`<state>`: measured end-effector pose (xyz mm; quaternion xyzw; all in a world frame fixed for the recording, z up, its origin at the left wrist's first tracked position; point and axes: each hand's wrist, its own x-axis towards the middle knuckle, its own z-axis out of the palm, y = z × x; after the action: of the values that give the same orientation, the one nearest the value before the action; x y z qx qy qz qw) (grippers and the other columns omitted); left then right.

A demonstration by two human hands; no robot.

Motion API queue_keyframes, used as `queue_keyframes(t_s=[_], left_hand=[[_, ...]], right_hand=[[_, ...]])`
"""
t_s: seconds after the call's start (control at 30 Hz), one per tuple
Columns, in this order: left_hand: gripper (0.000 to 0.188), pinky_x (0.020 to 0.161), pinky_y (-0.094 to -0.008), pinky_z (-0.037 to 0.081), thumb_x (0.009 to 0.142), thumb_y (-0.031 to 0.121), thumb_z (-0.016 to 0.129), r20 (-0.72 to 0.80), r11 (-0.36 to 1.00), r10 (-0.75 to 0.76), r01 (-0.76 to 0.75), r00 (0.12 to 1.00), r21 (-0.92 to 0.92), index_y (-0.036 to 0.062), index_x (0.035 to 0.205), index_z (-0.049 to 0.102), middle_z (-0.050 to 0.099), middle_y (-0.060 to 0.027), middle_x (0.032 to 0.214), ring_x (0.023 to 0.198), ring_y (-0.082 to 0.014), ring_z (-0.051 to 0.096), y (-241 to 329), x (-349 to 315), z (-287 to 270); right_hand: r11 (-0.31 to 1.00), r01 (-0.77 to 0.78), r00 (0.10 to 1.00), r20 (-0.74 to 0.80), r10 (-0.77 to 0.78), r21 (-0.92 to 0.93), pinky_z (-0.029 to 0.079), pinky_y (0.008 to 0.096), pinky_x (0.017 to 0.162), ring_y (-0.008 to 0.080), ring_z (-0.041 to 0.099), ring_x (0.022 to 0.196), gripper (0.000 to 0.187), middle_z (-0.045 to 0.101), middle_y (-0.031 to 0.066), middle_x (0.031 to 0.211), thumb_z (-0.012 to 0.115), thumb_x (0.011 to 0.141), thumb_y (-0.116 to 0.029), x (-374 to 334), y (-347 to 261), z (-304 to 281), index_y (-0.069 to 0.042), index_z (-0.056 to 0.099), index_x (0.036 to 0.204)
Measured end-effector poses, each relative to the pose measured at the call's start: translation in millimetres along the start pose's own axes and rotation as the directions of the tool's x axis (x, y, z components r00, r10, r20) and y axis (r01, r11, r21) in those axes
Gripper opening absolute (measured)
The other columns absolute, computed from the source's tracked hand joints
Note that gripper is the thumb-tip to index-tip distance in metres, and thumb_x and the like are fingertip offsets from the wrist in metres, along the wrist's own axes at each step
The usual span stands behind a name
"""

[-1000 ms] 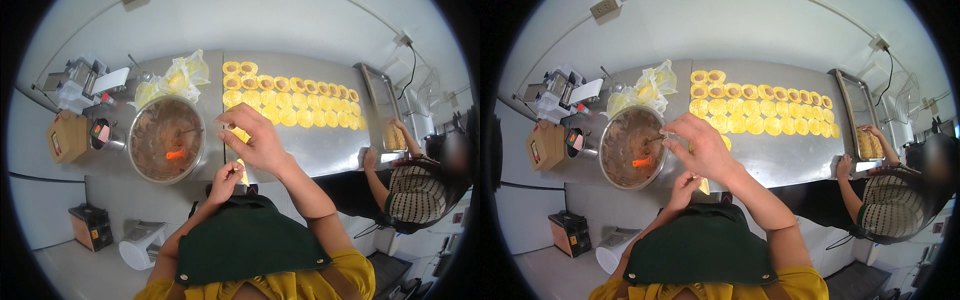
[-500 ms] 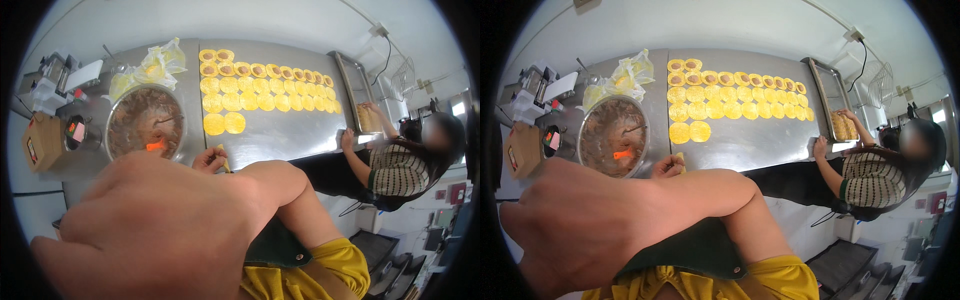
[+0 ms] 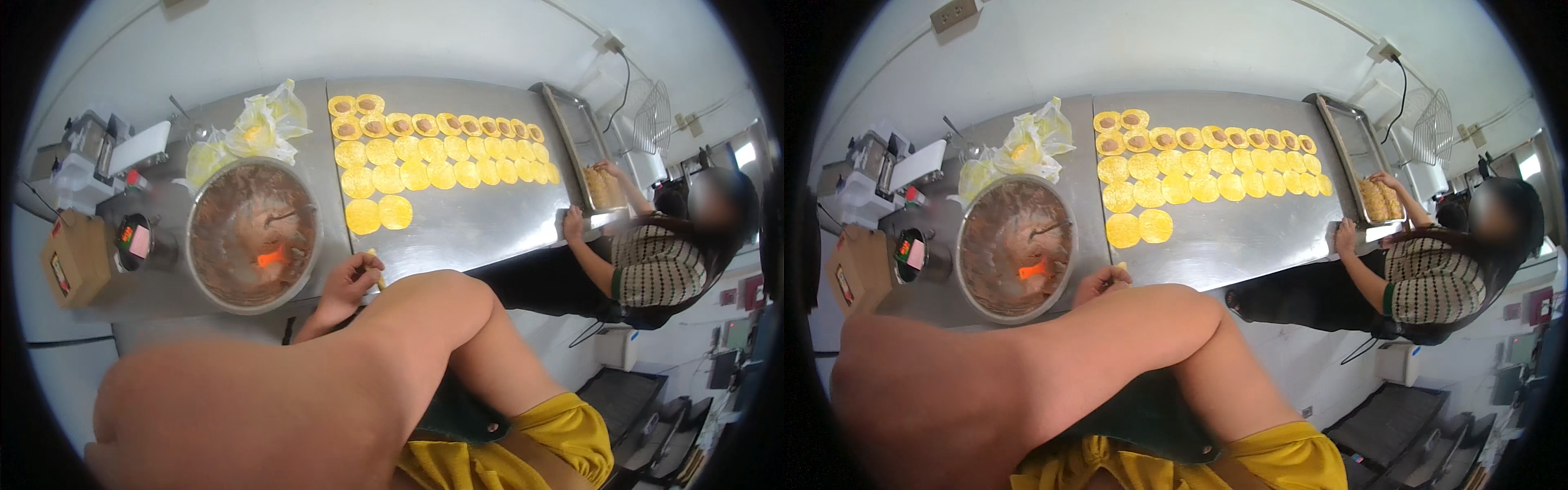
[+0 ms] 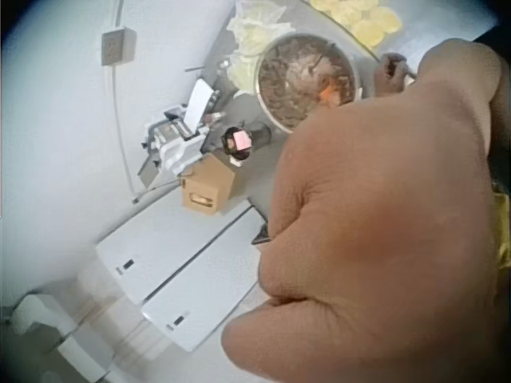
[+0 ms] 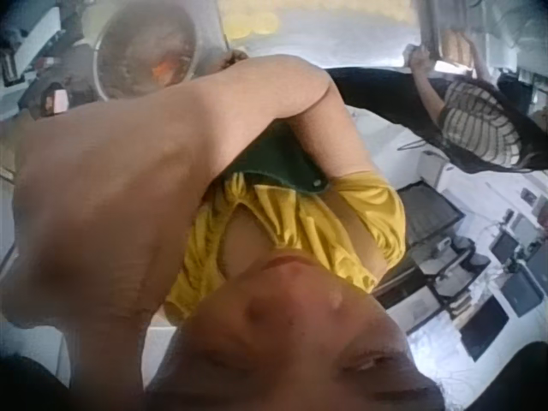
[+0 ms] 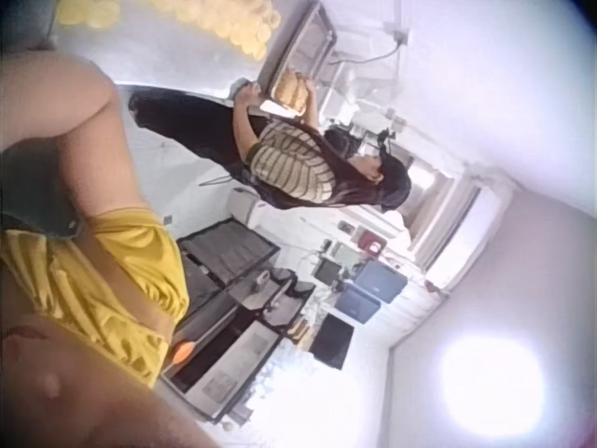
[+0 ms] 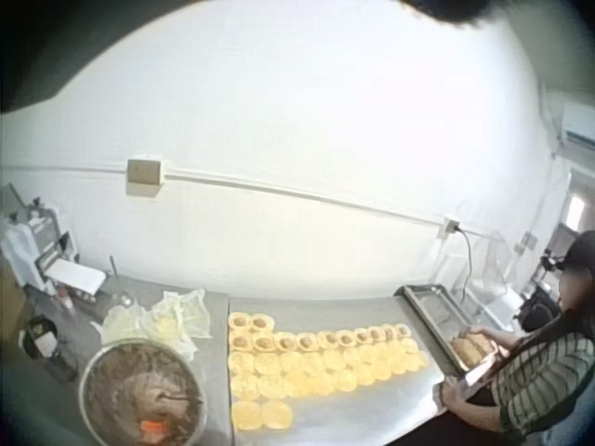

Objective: The person scoops a meat mixture from a large metal bowl using an orange spatula and a spoon, then places it onto yellow tortillas arranged on a stainless steel table. The person folds the tortillas into tacos and places them on a tray. Another person assists by arranging the finished tacos.

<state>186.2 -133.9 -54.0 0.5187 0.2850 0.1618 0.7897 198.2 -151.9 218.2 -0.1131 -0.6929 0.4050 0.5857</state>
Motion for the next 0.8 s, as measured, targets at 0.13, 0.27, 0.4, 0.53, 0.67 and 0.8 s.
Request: queue_keyframes(t_s=[0.13, 0.27, 0.4, 0.53, 0.67, 0.8], left_hand=[[0.010, 0.063, -0.0208, 0.038, 0.088, 0.009, 0.057, 0.000, 1.000, -0.012, 0.012, 1.000, -0.022, 0.0014, 0.094, 0.059, 0.056, 0.0017, 0.077, 0.070, -0.0043, 0.047, 4.1, -0.9, -3.2], [0.009, 0.061, -0.0203, 0.038, 0.088, 0.008, 0.057, -0.014, 0.999, -0.047, 0.047, 0.999, -0.018, 0.0017, 0.093, 0.058, 0.054, 0.0031, 0.073, 0.067, -0.0037, 0.047, -4.4, 6.9, -7.9], [0.007, 0.059, -0.0197, 0.037, 0.089, 0.008, 0.057, -0.007, 0.999, -0.028, 0.028, 1.000, -0.036, 0.0028, 0.093, 0.059, 0.053, 0.0041, 0.073, 0.066, -0.0030, 0.046, 1.1, 5.2, 0.8], [0.008, 0.060, -0.0195, 0.038, 0.089, 0.009, 0.057, 0.001, 0.996, -0.092, 0.092, 0.996, -0.011, 0.0031, 0.094, 0.058, 0.053, 0.0040, 0.075, 0.066, -0.0028, 0.046, 12.6, 6.9, -0.7], [0.009, 0.062, -0.0196, 0.039, 0.089, 0.009, 0.058, -0.006, 0.997, -0.075, 0.075, 0.997, -0.005, 0.0025, 0.094, 0.058, 0.054, 0.0032, 0.077, 0.068, -0.0029, 0.047, 4.1, 6.1, -5.0], [0.010, 0.062, -0.0196, 0.039, 0.088, 0.010, 0.057, -0.006, 0.999, -0.014, 0.014, 1.000, 0.050, 0.0016, 0.094, 0.058, 0.054, 0.0030, 0.077, 0.067, -0.0030, 0.046, 8.7, 6.1, 2.0]], right_hand=[[1.000, 0.013, 1.000, -0.011, -0.013, 0.016, 0.040, 0.0388, 0.045, 0.0247, 0.053, 0.051, 0.018, 0.053, 0.0101, 0.063, 0.061, 0.071, -0.022, 4.2, 4.2, 4.6, -0.007, 0.060, 0.079], [0.999, 0.035, 0.999, -0.028, -0.035, 0.009, 0.040, 0.0391, 0.045, 0.0248, 0.053, 0.051, 0.017, 0.053, 0.0098, 0.063, 0.061, 0.071, -0.023, 9.5, 6.1, 5.2, -0.008, 0.060, 0.079], [0.999, 0.036, 0.999, -0.032, -0.036, -0.001, 0.040, 0.0394, 0.045, 0.0250, 0.053, 0.050, 0.017, 0.053, 0.0095, 0.063, 0.061, 0.071, -0.024, 11.5, 3.6, 2.8, -0.009, 0.061, 0.078], [1.000, 0.025, 0.999, -0.035, -0.025, -0.008, 0.039, 0.0397, 0.045, 0.0251, 0.053, 0.050, 0.017, 0.053, 0.0092, 0.062, 0.061, 0.072, -0.026, 12.9, 6.9, -1.5, -0.010, 0.061, 0.078], [1.000, -0.003, 1.000, -0.003, 0.003, -0.003, 0.039, 0.0400, 0.045, 0.0253, 0.053, 0.050, 0.017, 0.053, 0.0089, 0.062, 0.061, 0.072, -0.027, 10.4, 4.3, -1.2, -0.010, 0.061, 0.078], [1.000, -0.015, 1.000, 0.024, 0.016, -0.020, 0.039, 0.0402, 0.045, 0.0254, 0.053, 0.049, 0.017, 0.054, 0.0086, 0.062, 0.060, 0.072, -0.028, 9.6, 0.3, -4.5, -0.011, 0.062, 0.077]])
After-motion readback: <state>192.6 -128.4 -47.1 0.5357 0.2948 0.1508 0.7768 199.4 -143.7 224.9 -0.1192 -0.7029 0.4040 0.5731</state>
